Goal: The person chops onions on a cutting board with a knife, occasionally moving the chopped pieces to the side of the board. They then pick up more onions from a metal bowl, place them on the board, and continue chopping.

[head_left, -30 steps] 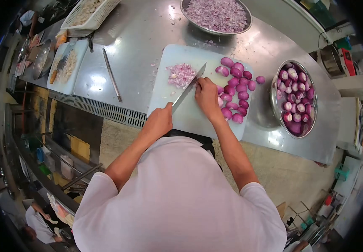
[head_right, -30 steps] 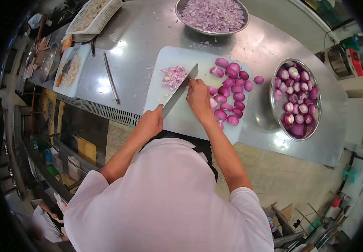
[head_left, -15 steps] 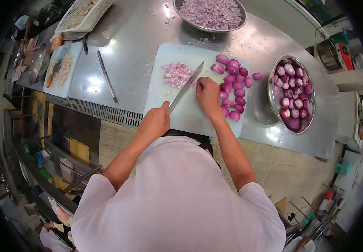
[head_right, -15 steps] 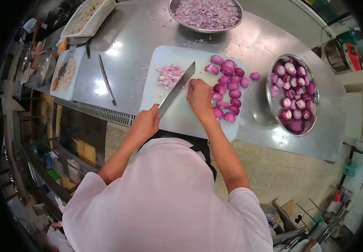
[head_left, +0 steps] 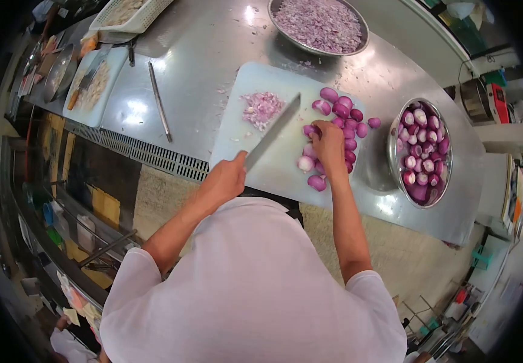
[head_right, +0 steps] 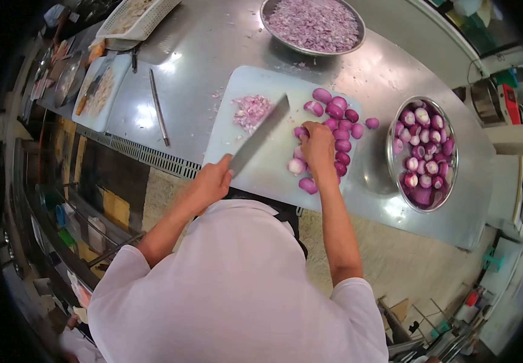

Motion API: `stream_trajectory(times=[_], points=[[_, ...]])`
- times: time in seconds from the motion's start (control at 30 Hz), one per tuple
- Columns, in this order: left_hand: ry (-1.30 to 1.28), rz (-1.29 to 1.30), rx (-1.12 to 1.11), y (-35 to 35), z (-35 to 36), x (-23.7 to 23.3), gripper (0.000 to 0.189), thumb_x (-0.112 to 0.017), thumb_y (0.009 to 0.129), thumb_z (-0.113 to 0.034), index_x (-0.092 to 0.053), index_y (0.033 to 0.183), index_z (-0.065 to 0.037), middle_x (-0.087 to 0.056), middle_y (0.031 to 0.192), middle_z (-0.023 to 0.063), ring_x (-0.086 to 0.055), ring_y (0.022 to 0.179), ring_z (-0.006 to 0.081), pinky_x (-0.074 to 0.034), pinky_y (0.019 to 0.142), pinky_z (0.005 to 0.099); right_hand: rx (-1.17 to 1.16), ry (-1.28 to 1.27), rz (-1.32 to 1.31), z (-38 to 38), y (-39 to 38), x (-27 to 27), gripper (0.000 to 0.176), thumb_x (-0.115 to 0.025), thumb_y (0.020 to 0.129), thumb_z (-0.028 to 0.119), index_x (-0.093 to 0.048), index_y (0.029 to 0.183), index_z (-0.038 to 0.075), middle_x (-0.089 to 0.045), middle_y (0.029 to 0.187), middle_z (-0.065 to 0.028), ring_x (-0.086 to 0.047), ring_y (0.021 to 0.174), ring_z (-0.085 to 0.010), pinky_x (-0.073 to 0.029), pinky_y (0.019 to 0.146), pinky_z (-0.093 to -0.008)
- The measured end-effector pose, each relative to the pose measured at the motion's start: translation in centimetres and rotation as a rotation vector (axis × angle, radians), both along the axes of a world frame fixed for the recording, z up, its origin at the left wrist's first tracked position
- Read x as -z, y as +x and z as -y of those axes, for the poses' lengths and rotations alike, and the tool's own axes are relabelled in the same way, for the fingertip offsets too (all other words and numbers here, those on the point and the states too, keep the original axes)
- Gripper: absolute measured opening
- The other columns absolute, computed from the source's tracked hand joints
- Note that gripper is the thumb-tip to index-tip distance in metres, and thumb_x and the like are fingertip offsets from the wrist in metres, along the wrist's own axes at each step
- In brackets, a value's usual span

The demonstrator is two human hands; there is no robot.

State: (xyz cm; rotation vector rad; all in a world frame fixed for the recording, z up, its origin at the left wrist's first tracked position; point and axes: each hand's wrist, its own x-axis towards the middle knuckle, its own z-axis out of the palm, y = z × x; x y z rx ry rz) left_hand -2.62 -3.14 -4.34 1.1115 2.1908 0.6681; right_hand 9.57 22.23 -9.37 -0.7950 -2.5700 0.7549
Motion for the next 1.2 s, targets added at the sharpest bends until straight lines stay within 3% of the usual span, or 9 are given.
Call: stream_trajectory(times=[0.1, 0.23, 0.33, 0.4, 0.77, 1.07, 1.2], points=[[-0.010, 0.008, -0.045, -0.8, 0.6, 2.2, 0.028, -0.055, 0.091, -0.007, -0.048, 0.117, 0.001, -0.061, 0.070, 0.0283, -0.061, 0.072, 0.0487, -0.046, 0.065, 0.0551, 0.041, -0.100, -0.036, 0.7, -1.2, 0.5, 0.022, -0.069, 0.076, 0.002, -0.069, 0.097, -0.001, -0.067, 0.093, -0.0197, -0.062, 0.091, -0.0400, -0.049, 0.080, -0.0462], [0.042, -0.090, -0.108, -1.4, -0.2, -0.2, 0.027, -0.052, 0.090, -0.003, -0.047, 0.115, 0.005, -0.060, 0.070, 0.0301, -0.061, 0.072, 0.0492, -0.045, 0.066, 0.0568, -0.038, -0.079, -0.117, 1.9, -3.3, 1.4, 0.019, -0.067, 0.077, 0.001, -0.068, 0.097, 0.000, -0.066, 0.095, -0.0178, -0.062, 0.092, -0.0385, -0.049, 0.081, -0.0454], [-0.013, -0.001, -0.101, -0.9, -1.2, -2.2, 0.029, -0.052, 0.089, -0.002, -0.047, 0.117, 0.005, -0.060, 0.070, 0.0305, -0.061, 0.073, 0.0491, -0.046, 0.066, 0.0563, -0.101, -0.033, -0.149, 2.0, -4.9, 1.8, 0.019, -0.063, 0.079, 0.001, -0.068, 0.097, 0.002, -0.065, 0.094, -0.0167, -0.061, 0.090, -0.0375, -0.050, 0.080, -0.0450], [-0.008, -0.050, -0.066, -1.1, -1.4, 1.6, 0.030, -0.052, 0.090, -0.004, -0.046, 0.118, 0.003, -0.060, 0.070, 0.0296, -0.061, 0.072, 0.0493, -0.046, 0.065, 0.0561, -0.137, 0.042, -0.053, 2.1, -5.3, 1.3, 0.019, -0.061, 0.079, 0.001, -0.067, 0.098, 0.003, -0.064, 0.093, -0.0160, -0.060, 0.086, -0.0375, -0.050, 0.078, -0.0456], [-0.082, 0.001, -0.052, 0.1, -1.7, -1.0, 0.031, -0.049, 0.089, -0.001, -0.046, 0.120, 0.006, -0.062, 0.073, 0.0298, -0.061, 0.073, 0.0488, -0.046, 0.066, 0.0556, -0.185, 0.123, 0.015, 1.9, -5.4, 1.3, 0.017, -0.057, 0.079, -0.002, -0.064, 0.094, 0.002, -0.061, 0.092, -0.0164, -0.059, 0.084, -0.0393, -0.050, 0.075, -0.0476], [-0.028, -0.006, -0.094, -0.3, -1.7, 0.7, 0.024, -0.053, 0.092, -0.008, -0.047, 0.112, 0.004, -0.061, 0.072, 0.0306, -0.060, 0.074, 0.0511, -0.044, 0.064, 0.0569, -0.176, 0.112, -0.071, 2.0, -5.5, 1.2, 0.014, -0.058, 0.080, -0.001, -0.063, 0.092, 0.001, -0.060, 0.090, -0.0165, -0.059, 0.084, -0.0386, -0.050, 0.074, -0.0479], [-0.034, -0.035, -0.019, 0.1, -2.2, -0.5, 0.019, -0.050, 0.088, 0.000, -0.047, 0.106, 0.005, -0.060, 0.070, 0.0328, -0.062, 0.072, 0.0496, -0.046, 0.066, 0.0573, -0.169, 0.099, -0.081, 2.0, -5.0, 1.5, 0.013, -0.058, 0.081, -0.001, -0.063, 0.092, 0.001, -0.060, 0.089, -0.0162, -0.059, 0.085, -0.0387, -0.049, 0.073, -0.0480]])
